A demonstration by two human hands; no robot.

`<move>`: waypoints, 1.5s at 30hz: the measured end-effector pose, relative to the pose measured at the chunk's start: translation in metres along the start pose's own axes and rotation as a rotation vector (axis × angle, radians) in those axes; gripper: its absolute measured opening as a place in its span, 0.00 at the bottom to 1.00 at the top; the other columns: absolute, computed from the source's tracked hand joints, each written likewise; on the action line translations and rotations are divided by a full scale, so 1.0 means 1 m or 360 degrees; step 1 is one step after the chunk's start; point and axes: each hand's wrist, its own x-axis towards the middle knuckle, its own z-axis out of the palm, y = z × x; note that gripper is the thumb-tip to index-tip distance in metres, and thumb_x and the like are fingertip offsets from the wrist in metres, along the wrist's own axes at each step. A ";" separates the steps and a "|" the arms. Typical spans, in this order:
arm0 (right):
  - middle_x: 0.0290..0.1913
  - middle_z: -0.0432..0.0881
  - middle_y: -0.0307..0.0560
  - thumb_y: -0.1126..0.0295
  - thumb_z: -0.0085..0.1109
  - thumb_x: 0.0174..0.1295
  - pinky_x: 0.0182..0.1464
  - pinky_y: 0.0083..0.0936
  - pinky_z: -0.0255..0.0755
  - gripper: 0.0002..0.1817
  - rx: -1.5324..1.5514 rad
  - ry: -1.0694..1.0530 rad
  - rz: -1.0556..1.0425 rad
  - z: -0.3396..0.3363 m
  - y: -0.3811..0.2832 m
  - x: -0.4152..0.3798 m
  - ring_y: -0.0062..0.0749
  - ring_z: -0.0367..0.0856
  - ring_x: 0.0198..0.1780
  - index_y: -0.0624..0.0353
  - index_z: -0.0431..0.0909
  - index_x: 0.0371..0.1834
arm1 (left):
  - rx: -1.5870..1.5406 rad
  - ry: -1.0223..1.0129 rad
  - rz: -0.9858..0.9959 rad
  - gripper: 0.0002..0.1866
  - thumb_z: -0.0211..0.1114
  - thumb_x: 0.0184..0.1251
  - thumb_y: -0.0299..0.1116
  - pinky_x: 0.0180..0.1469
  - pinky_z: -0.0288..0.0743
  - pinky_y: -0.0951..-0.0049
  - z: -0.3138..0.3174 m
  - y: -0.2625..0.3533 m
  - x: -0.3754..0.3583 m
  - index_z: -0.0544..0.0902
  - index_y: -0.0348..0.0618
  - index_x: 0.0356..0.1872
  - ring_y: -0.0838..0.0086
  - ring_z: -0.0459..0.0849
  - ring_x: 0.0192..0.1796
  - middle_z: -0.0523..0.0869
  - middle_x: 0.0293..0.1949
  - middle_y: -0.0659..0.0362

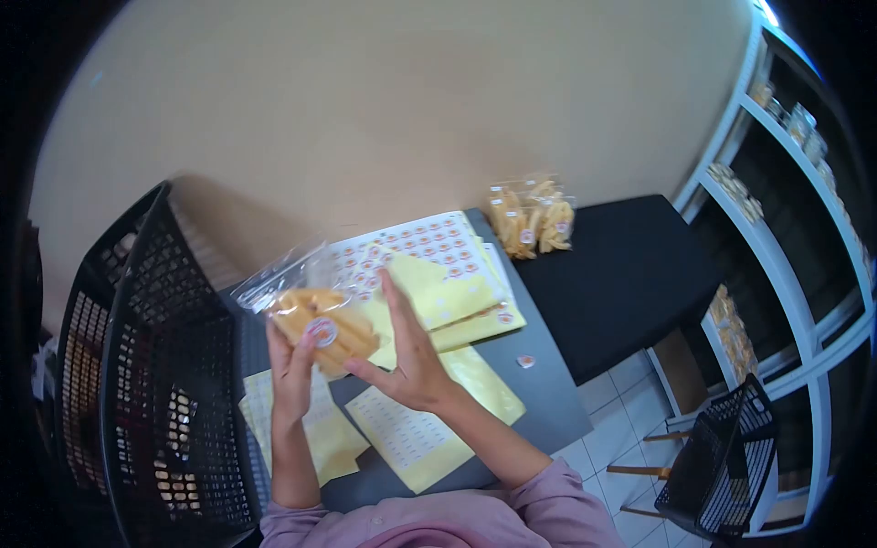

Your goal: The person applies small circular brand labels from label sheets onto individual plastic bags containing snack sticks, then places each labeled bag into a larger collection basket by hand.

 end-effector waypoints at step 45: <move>0.49 0.72 0.53 0.74 0.59 0.50 0.51 0.27 0.65 0.27 -0.0253 0.0367 0.0583 -0.234 0.261 -0.031 0.38 0.72 0.50 0.64 0.63 0.54 | 0.0466 0.1247 -0.0342 0.32 0.46 0.60 0.55 0.51 0.65 0.66 0.115 -0.032 -0.160 0.53 0.47 0.60 0.65 0.64 0.58 0.58 0.61 0.51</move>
